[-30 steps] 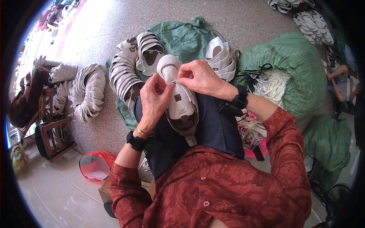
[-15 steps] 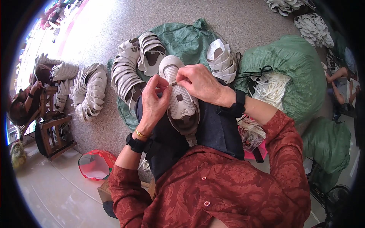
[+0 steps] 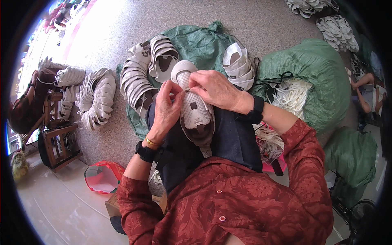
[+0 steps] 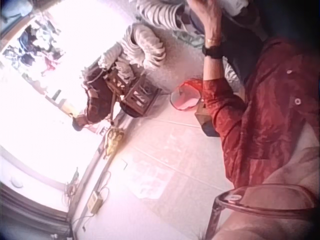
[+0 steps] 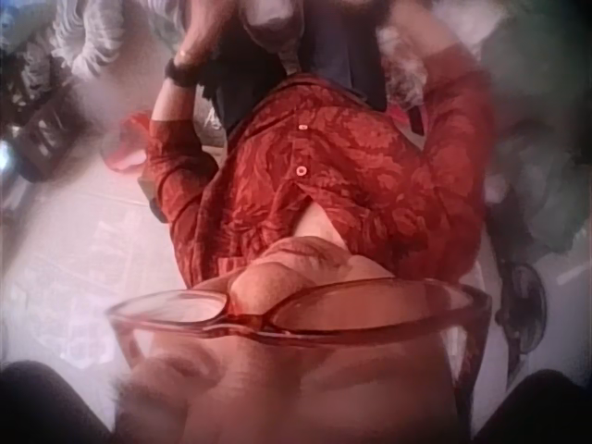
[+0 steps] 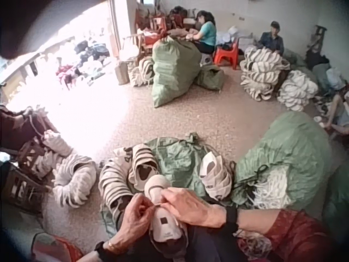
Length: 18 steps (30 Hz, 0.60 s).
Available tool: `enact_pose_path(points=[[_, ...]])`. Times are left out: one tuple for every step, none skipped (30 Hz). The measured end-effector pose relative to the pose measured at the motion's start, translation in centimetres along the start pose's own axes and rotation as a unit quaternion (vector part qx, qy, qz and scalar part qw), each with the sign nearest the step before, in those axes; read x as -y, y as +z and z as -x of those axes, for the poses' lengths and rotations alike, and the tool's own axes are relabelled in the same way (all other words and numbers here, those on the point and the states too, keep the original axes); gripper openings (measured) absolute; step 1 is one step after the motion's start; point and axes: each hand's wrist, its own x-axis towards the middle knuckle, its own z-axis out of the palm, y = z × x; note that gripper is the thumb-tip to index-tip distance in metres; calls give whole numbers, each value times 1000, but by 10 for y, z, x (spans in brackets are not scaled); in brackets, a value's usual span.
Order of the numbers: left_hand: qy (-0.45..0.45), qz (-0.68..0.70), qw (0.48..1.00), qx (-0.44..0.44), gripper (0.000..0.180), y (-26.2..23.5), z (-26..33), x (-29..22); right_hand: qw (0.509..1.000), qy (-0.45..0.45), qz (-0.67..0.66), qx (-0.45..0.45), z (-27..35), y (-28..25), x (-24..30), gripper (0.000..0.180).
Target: Lace a new shoe in a manufacturing environment.
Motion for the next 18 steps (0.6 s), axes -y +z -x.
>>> enact_pose_path(points=[[-5,-1,1000,-2,12,-3,0,0,1000,11,4,4,1,-2,1,10],[-11,-3,1000,-5,12,-9,0,0,1000,22,8,8,2,-4,2,9],[-16,-4,1000,-8,12,-15,1,-1,999,31,13,19,4,-6,1,10],[-13,-40,999,-6,10,-27,1,-5,999,39,17,28,6,-9,-1,12],[-38,3,999,0,8,-38,1,-3,998,48,21,38,9,-13,-2,13],[-40,36,999,0,7,-51,5,-5,998,48,22,45,12,-15,-3,13],[-41,70,997,3,8,-62,7,-8,997,50,24,50,16,-18,-3,13],[-41,78,996,-3,9,-70,13,-10,997,53,27,55,19,-20,-3,13],[-42,66,997,-1,9,-73,19,-10,997,53,32,51,22,-19,-3,13],[-42,54,998,2,9,-75,25,-10,997,54,38,47,25,-18,-4,13],[-42,42,998,5,9,-76,29,-8,997,55,44,42,27,-17,-3,13],[-48,5,999,-6,9,-70,32,-9,996,59,47,39,28,-16,0,14],[-37,-36,999,-2,8,-68,33,-11,996,64,51,36,28,-15,2,14],[-26,-78,997,3,8,-67,33,-14,996,69,54,32,28,-15,3,15],[-15,-119,993,8,9,-64,33,-18,996,58,59,25,28,-14,4,15],[18,-135,991,-6,11,-60,30,-17,997,47,64,17,29,-13,4,16],[32,-158,987,3,13,-58,29,-19,997,36,68,10,29,-12,4,17],[47,-181,982,12,15,-56,27,-21,997,34,73,11,30,-11,4,17]])
